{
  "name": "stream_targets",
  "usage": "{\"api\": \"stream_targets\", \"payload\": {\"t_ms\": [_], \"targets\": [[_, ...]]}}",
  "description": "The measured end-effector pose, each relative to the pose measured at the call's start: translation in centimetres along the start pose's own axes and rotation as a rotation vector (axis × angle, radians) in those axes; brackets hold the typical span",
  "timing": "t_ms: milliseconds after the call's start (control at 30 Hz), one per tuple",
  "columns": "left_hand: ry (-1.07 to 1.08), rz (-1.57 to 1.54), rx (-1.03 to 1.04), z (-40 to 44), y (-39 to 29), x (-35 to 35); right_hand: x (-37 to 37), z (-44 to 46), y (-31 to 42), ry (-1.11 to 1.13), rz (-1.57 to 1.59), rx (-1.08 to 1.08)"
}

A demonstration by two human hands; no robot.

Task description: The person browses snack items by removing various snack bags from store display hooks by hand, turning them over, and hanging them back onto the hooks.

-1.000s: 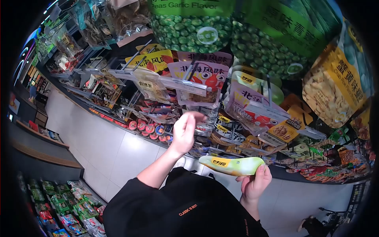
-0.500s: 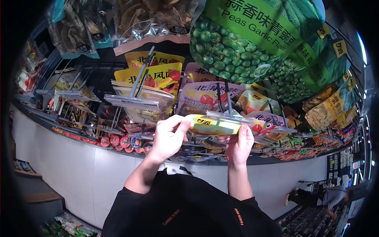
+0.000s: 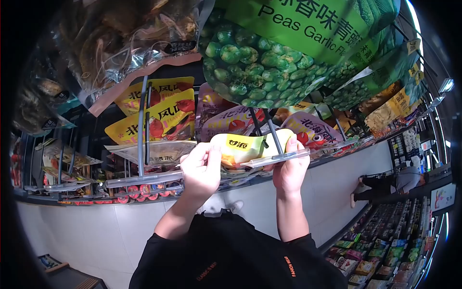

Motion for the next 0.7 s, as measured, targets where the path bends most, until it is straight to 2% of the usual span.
{"api": "stream_targets", "payload": {"t_ms": [33,100,167,233,300,367,433,500,533,567,700], "targets": [[0.01,0.001,-0.005,0.2,0.4,0.1,0.2,0.2,-0.1,0.001,-0.001,0.031],[-0.064,0.087,0.127,0.5,0.3,-0.2,0.7,0.2,-0.3,-0.05,0.019,0.054],[-0.054,0.115,0.128,0.4,0.1,-0.1,1.0,0.4,-0.5,-0.03,0.022,0.096],[-0.106,0.136,0.067,0.1,0.3,-0.2,0.8,0.5,-1.0,-0.073,0.07,0.134],[-0.06,0.045,-0.073,-0.7,1.9,-0.7,0.4,0.7,-1.3,-0.067,0.128,0.11],[-0.172,-0.013,-0.023,-1.4,2.2,-0.6,-0.3,0.3,-1.7,-0.04,0.151,0.092],[-0.145,-0.036,0.099,-2.3,3.2,-1.2,-0.7,-0.3,-1.8,-0.015,0.06,0.058],[-0.085,-0.075,0.246,-3.9,3.4,-2.0,-2.0,-1.2,-2.3,0.035,-0.013,0.049],[-0.064,-0.078,0.39,-4.6,3.1,-2.2,-2.4,-2.0,-2.3,0.019,-0.027,0.033],[-0.102,-0.075,0.485,-5.6,3.8,-2.7,-2.8,-2.7,-2.3,-0.001,-0.038,0.015],[0.081,-0.074,0.429,-9.6,4.8,-2.6,-5.5,-6.1,-3.3,0.04,-0.11,0.155]]}}
Point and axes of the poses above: each hand's wrist, its own z-axis towards the middle knuckle, its own x-axis out of the palm, y = z × x, the point moved 5 cm from there along z, towards the middle knuckle, and after that the axes turned 9 degrees about -y, right-handed, at the moved point
